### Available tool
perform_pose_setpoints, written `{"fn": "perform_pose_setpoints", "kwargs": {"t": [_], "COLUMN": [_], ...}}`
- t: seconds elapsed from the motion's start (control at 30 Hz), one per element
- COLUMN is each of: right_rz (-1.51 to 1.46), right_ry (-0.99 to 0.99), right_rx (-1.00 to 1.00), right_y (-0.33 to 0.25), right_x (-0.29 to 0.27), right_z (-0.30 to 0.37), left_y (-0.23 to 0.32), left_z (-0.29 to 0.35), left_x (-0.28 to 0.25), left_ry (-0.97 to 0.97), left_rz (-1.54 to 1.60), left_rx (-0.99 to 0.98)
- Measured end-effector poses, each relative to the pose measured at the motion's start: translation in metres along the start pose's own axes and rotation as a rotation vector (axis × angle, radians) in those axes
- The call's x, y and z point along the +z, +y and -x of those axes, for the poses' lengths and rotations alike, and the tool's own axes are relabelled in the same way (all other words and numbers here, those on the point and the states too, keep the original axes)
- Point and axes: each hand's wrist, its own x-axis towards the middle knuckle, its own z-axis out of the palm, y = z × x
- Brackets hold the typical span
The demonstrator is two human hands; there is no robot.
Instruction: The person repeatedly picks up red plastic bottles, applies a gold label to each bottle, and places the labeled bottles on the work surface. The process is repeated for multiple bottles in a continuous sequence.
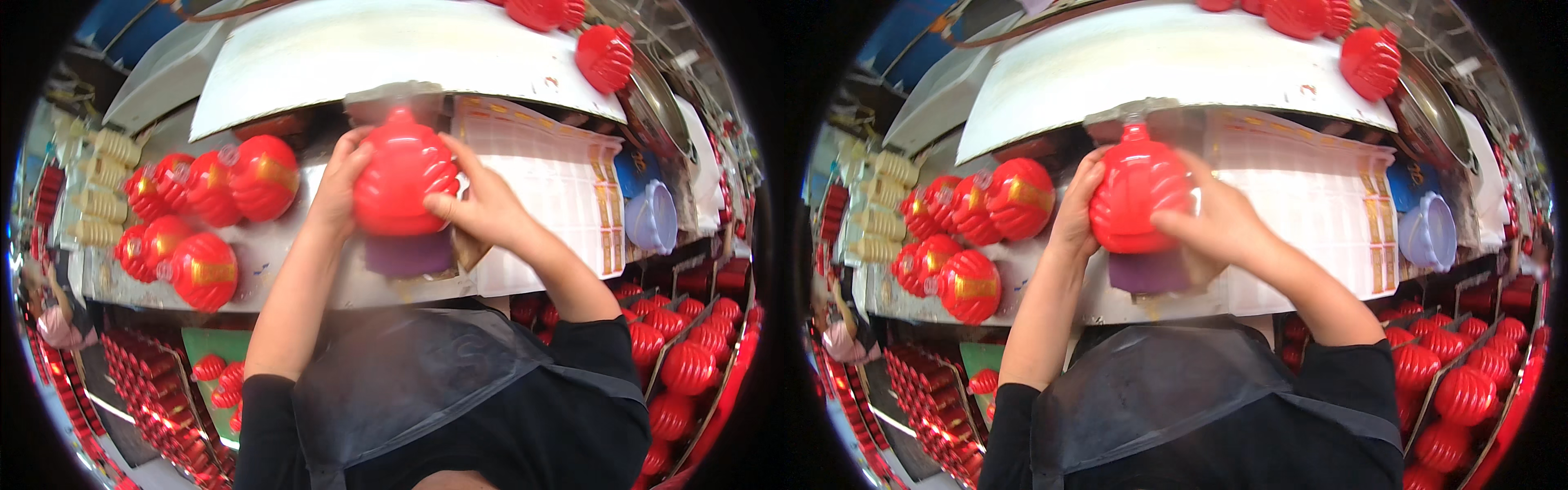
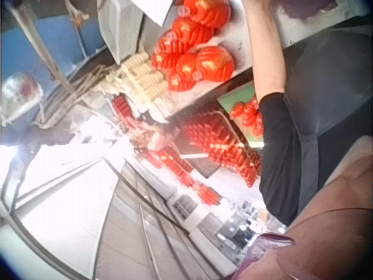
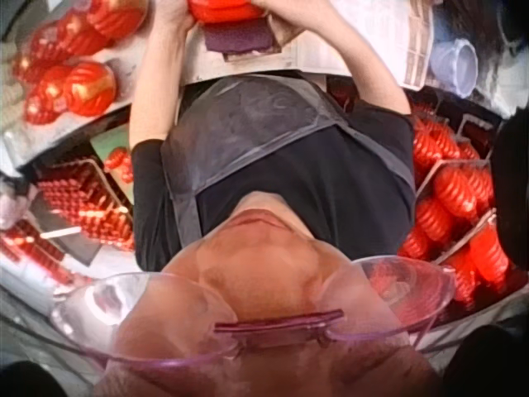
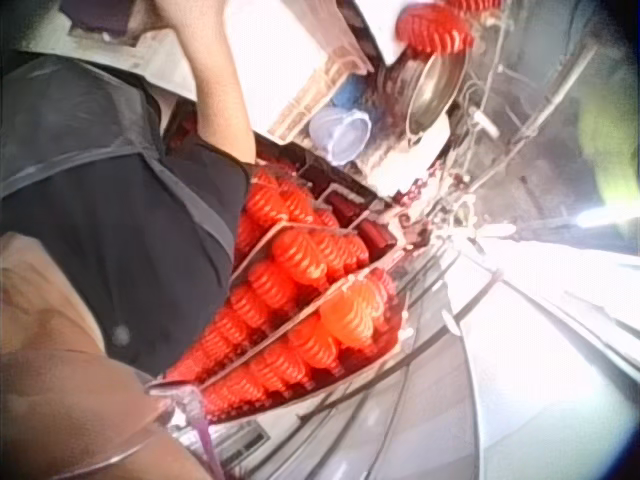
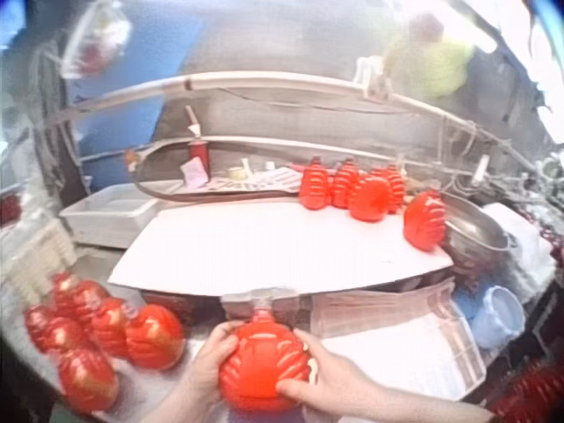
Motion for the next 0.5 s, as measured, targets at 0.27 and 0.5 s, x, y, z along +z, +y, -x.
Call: {"fn": "perform_pose_setpoints", "kwargs": {"t": [0.27, 0.5], "right_rz": [0.340, 0.933], "right_ry": [0.397, 0.576], "right_rx": [0.272, 0.506], "right_y": [0.084, 0.161], "right_x": [-0.041, -0.127], "right_z": [0.107, 0.225], "left_y": [-0.008, -0.005], "left_z": [0.017, 0.019], "left_x": [0.006, 0.014], "left_ry": [0.006, 0.075], "left_rz": [-0.092, -0.179], "left_rx": [0.121, 0.162]}}
